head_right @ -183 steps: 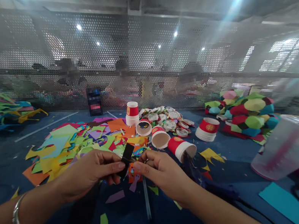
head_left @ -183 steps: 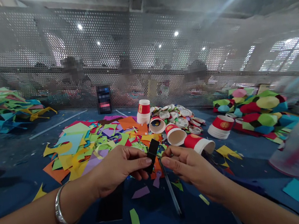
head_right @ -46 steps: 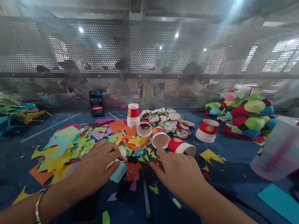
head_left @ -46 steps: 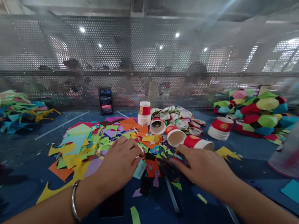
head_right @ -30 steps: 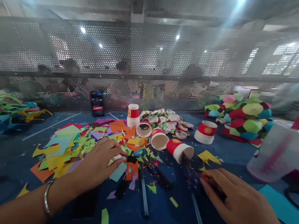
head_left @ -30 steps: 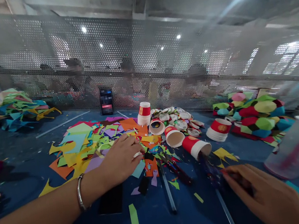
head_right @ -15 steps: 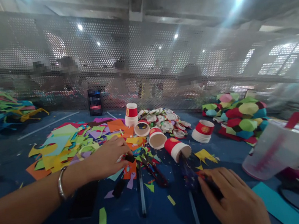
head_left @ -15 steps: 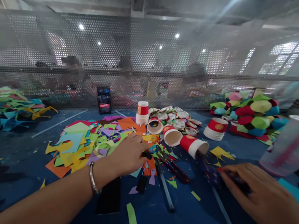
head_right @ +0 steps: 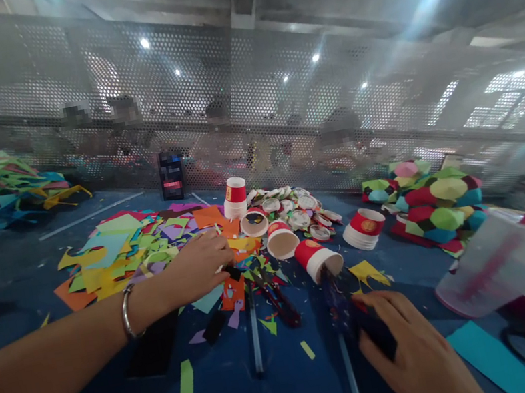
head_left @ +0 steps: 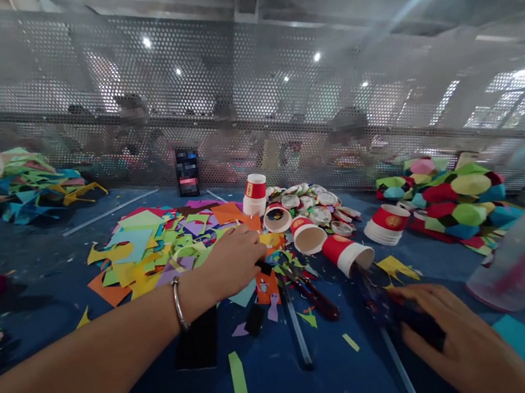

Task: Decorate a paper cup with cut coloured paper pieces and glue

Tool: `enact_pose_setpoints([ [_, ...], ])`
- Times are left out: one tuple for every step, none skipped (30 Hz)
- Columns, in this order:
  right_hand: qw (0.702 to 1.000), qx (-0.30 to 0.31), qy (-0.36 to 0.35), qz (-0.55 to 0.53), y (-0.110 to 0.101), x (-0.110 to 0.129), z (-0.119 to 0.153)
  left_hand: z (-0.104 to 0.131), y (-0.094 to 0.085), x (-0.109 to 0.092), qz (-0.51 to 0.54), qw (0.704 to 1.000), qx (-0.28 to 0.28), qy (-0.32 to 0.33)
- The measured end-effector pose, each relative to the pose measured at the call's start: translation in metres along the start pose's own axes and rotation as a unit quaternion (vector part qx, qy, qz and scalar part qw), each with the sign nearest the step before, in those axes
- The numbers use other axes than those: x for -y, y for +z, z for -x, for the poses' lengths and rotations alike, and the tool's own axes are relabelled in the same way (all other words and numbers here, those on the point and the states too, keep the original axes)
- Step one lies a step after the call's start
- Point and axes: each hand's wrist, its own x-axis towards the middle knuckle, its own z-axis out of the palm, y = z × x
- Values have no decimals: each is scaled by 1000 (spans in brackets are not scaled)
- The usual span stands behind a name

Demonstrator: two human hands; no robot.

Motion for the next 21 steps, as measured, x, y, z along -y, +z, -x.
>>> enact_pose_setpoints([
  [1000, 0, 6, 3, 1, -1, -1, 1, 0, 0, 13, 1000, -4, -2],
  [1000, -1, 12, 6, 2, -1, -1, 2, -1, 0, 29, 1000, -8, -7],
  [1000, -2, 17, 8, 2, -2, -1, 3, -2, 0, 49, 999, -14, -16],
  [1000, -2, 19, 9, 3, -2, -1, 4, -4, 0, 73, 997, -20, -28],
  [1000, -3, 18, 9, 3, -2, -1, 5, -7, 1, 100, 994, -27, -43],
  [1000, -4, 13, 8, 2, -1, -1, 6, -10, 1, 130, 989, -35, -60],
  [1000, -6, 9, 6, 1, -1, -1, 7, -14, 1, 162, 983, -42, -79],
  [1000, -6, 7, 6, 1, 0, 0, 9, -17, 1, 195, 975, -49, -98],
  [1000, -8, 5, 6, 0, 1, -1, 11, -19, 0, 228, 965, -55, -116],
  [1000, -8, 5, 5, -1, 2, -1, 14, -21, -1, 262, 954, -60, -132],
  [1000, -10, 4, 7, -2, 3, -1, 16, -22, -2, 293, 943, -63, -146],
  [1000, -12, 3, 7, -2, 3, -2, 19, -22, -4, 326, 930, -65, -159],
  [1000, -14, 1, 7, -3, 3, -2, 22, -21, -5, 361, 914, -65, -173],
  [1000, -18, -1, 7, -3, 3, -2, 24, -20, -8, 395, 897, -64, -186],
  [1000, -21, -3, 6, -3, 3, -3, 26, -19, -10, 423, 882, -65, -199],
  [1000, -21, -6, 5, -4, 2, -3, 28, -18, -12, 453, 863, -66, -212],
  [1000, -21, -9, 2, -4, 2, -3, 29, -17, -14, 484, 843, -68, -223],
  [1000, -20, -11, -1, -5, 2, -2, 30, -17, -16, 512, 824, -69, -232],
  [1000, -24, -11, -4, -6, 2, -2, 30, -17, -18, 534, 809, -68, -237],
  [1000, -25, -10, -7, -6, 3, -1, 30, -18, -20, 550, 797, -66, -240],
  [1000, -25, -10, -9, -7, 3, -1, 30, -18, -21, 562, 788, -60, -242],
])
